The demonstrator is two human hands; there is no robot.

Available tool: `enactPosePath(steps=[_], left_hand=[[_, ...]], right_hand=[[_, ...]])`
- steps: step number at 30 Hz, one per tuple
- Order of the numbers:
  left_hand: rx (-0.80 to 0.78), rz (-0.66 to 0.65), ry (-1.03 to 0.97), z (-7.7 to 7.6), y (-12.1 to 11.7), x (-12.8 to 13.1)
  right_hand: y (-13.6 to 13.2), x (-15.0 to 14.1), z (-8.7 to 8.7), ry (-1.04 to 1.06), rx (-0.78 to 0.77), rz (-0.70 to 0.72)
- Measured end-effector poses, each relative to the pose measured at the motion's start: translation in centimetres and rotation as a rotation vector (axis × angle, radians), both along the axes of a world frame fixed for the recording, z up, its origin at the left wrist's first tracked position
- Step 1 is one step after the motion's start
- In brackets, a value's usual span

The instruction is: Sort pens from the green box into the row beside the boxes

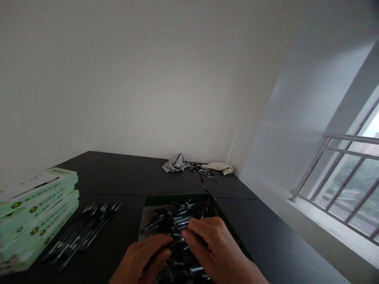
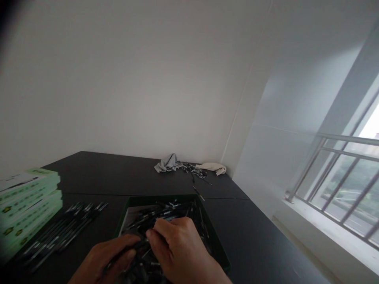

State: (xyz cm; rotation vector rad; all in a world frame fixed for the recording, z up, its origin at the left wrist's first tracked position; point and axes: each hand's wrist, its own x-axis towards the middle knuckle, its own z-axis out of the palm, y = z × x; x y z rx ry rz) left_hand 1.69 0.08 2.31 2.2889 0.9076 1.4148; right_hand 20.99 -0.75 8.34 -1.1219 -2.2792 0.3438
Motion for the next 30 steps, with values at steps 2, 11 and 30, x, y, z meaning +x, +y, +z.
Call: enactPosePath(steps=[2, 11, 30], left_hand=[[0.059, 0.038, 0.028, -0.4, 0.2, -0.3], [0.211, 0.028, 0.149, -0.3, 0.5, -0.8], [0.308, 0.266, 0.197, -0.4, 1.8, -2.5]], right_hand=[[0.0, -0.2, 0.1, 0.018, -0.020, -0.027], [-0.1, -0.4, 0.5, -0.051, -0.082, -0.004], [2.9, -1.7, 0.3, 0.212, -0.367, 0.149]])
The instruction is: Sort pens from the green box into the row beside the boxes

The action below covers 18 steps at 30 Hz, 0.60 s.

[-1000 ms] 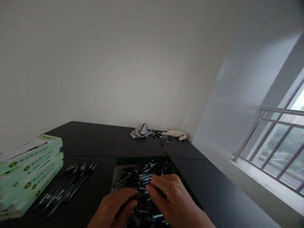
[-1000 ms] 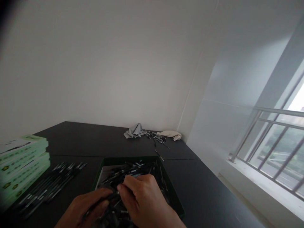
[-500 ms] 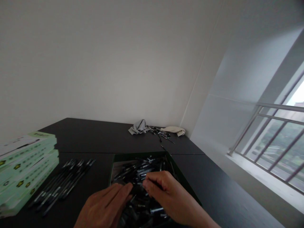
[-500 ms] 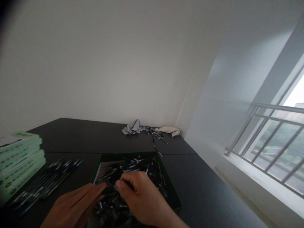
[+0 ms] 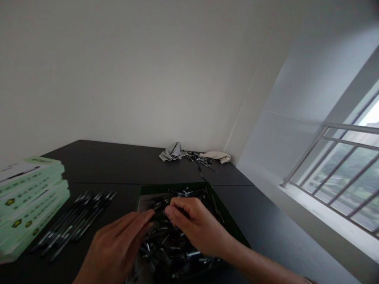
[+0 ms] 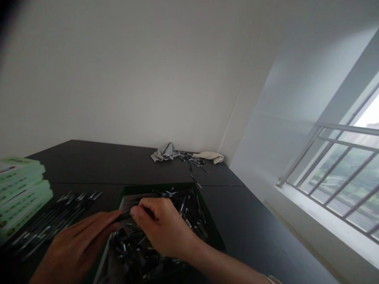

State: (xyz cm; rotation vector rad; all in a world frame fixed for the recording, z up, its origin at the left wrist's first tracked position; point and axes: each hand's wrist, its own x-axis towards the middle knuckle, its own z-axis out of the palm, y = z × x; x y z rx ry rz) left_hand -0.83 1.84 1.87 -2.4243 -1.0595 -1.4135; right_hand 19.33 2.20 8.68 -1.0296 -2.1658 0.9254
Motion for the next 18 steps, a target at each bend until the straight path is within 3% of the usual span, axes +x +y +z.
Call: enactPosePath(steps=[3, 7, 9, 12, 15, 18], left_hand=[[-0.344, 0.090, -0.222, 0.3, 0.9, -0.4], [-0.662, 0.019, -0.564, 0.4, 2.1, -0.7], [-0.715, 0.008, -0.640, 0.2, 2.5, -0.7], [-0.722, 0.004, -0.646, -0.1, 2.6, -0.7], [-0.705, 0.008, -0.632, -0.4, 2.7, -0.7], [-0.691, 0.026, -0.646, -0.6, 2.7, -0.7]], right_hand=[[1.9, -0.2, -1.0, -0.115, -0.078, 0.172], [4.0, -1.7, -5.0, -0.594, 0.365, 0.265], [4.4, -2.6, -7.4, -0.666, 0.471, 0.437], [4.5, -3.3, -9.6, -0.723, 0.518, 0.458], [4.7, -2.9, -9.6, -0.790, 0.545, 0.367], [5.0, -2.4, -8.4, -0.873, 0.524, 0.204]])
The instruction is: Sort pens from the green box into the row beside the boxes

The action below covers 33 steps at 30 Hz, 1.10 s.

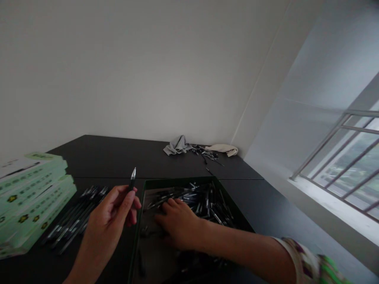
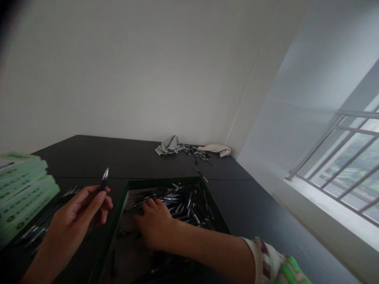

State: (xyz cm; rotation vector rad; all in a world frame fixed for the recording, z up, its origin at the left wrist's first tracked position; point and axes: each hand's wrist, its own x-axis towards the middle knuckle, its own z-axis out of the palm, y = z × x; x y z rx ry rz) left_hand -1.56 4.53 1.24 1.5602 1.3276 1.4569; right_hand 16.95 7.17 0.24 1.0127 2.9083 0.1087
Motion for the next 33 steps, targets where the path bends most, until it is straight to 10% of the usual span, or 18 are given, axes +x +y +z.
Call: enactPosePath(steps=[3, 9, 17, 25, 33], left_hand=[[-0.001, 0.008, 0.004, 0.0, -0.1, 0.1], [0.001, 0.013, 0.049, 0.1, -0.3, 0.5], [0.002, -0.057, 0.089, -0.2, -0.4, 0.5], [0.040, -0.059, 0.149, 0.3, -0.8, 0.3], [0.226, -0.048, 0.323, -0.6, -1.8, 0.4]], right_hand=[[0.0, 0.0, 1.2, 0.038, 0.062, 0.006], [-0.9, -1.3, 0.6, 0.051, -0.028, 0.492], [-1.0, -2.0, -0.6, -0.069, -0.014, 0.529], [-0.9, 0.0, 1.3, 0.111, -0.061, 0.429], [-2.4, 3.7, 6.1, 1.227, -0.757, -0.132]])
